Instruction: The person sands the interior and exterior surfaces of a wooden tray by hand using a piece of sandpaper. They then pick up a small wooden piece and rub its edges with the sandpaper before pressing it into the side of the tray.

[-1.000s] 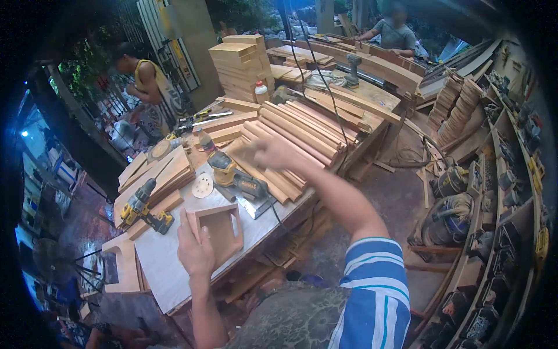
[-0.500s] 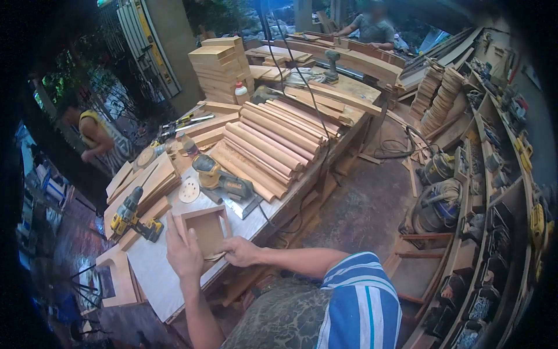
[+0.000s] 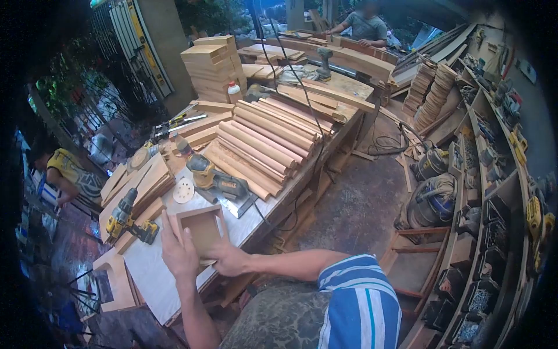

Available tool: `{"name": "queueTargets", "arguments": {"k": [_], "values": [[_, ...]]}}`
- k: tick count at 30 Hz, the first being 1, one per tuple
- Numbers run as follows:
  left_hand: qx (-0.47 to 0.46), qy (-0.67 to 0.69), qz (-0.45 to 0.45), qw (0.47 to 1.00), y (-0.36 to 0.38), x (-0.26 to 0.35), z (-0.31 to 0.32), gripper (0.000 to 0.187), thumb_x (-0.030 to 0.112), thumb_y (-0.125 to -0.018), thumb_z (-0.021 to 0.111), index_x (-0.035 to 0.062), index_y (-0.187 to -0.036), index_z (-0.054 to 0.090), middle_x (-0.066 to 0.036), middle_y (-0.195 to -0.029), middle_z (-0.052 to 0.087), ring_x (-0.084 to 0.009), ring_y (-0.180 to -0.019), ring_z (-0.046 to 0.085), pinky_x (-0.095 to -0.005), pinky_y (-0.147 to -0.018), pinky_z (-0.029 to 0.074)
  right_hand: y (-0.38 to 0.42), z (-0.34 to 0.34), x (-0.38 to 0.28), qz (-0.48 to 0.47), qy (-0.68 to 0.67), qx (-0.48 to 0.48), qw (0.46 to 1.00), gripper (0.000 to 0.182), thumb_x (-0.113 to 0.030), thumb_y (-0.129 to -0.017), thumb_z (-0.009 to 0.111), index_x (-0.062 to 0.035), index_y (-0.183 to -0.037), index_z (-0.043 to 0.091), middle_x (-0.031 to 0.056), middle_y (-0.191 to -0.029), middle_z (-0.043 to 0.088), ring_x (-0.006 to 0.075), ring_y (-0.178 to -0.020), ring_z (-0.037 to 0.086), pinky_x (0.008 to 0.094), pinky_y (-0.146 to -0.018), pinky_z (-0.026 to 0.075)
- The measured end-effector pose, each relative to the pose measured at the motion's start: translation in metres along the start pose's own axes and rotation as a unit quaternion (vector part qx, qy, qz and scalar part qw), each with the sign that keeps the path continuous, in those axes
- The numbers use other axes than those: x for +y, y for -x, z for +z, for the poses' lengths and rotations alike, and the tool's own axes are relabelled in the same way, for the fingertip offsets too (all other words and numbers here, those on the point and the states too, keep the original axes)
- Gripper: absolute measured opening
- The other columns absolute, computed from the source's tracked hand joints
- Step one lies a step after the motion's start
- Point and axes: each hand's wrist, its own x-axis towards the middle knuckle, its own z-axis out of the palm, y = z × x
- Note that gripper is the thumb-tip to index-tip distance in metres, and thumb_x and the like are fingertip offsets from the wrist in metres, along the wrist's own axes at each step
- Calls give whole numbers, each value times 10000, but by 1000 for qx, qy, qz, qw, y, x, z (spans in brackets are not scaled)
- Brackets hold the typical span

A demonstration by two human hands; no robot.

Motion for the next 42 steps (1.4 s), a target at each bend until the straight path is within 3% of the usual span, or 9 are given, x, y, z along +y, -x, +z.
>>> {"name": "queueTargets", "arguments": {"k": [2, 10, 14, 18, 22, 28, 31, 36, 42], "values": [[-6, -6, 9, 1000, 4, -1, 1, 703, 130, -968, 619, 102, -1617, 351, -274, -1379, 578, -471, -1233, 588, -508, -1024, 475, -5, 3, -20, -91, 21, 39, 995, 446, 41, -741, 560, -29, -1162, 692, 209, -1081, 662, 447, -996, 645, 492, -901, 543], [48, 1, 48, 998, 3, -13, 3, 673, 124, -965, 631, 45, -1587, 384, -253, -1237, 601, -464, -1088, 619, -517, -904, 491, 10, 10, 0, 45, 22, -6, 999, 502, 53, -741, 565, -45, -1208, 722, 215, -1221, 674, 429, -1119, 649, 486, -981, 534], [61, -10, 37, 997, 5, -13, 4, 678, 126, -966, 629, 43, -1590, 377, -256, -1236, 599, -465, -1089, 615, -520, -911, 489, 11, 10, 12, -61, 41, 66, 995, 512, 42, -715, 579, -18, -1209, 698, 201, -1194, 680, 433, -1062, 661, 505, -983, 518], [54, -15, 52, 997, 9, -12, 4, 681, 135, -963, 636, 34, -1586, 381, -264, -1235, 596, -465, -1089, 614, -520, -915, 485, 18, 12, 49, 66, 70, -45, 994, 551, 39, -721, 580, -57, -1248, 706, 205, -1188, 695, 412, -1164, 633, 516, -988, 507], [70, -7, 50, 996, 4, -16, 7, 684, 141, -958, 642, 32, -1583, 385, -262, -1227, 599, -462, -1085, 616, -520, -915, 485, 8, 7, -17, -29, 28, 35, 999, 508, 67, -722, 557, -59, -1185, 725, 247, -1217, 681, 423, -1130, 651, 506, -984, 510], [57, -9, 56, 997, 7, -12, 7, 676, 123, -956, 642, 24, -1575, 391, -260, -1216, 606, -460, -1086, 619, -510, -910, 491, 20, 27, 53, 166, 6, 7, 986, 559, 116, -713, 482, -52, -1190, 721, 200, -1063, 735, 431, -1076, 667, 517, -989, 498], [65, -8, 47, 997, 3, -15, 6, 678, 125, -953, 650, 31, -1574, 395, -256, -1231, 605, -458, -1093, 622, -514, -915, 495, 6, 16, -23, 1, 11, 91, 996, 522, 70, -722, 513, -89, -1165, 740, 179, -1109, 746, 409, -1068, 680, 521, -1028, 489], [6, 8, -15, 1000, 7, -5, 3, 686, 148, -967, 644, 74, -1596, 380, -277, -1415, 567, -467, -1261, 578, -496, -1031, 479, 25, 16, 54, 145, 49, -5, 988, 575, 82, -724, 497, -80, -1226, 727, 200, -1138, 732, 425, -1112, 672, 496, -1028, 492], [32, -25, 8, 999, 5, -22, 4, 668, 194, -986, 657, 62, -1584, 390, -268, -1386, 590, -457, -1254, 590, -484, -1033, 484, 19, 17, 7, 87, -12, 49, 995, 562, 94, -709, 478, -62, -1181, 739, 250, -1186, 697, 443, -1150, 648, 491, -1011, 512]]}}
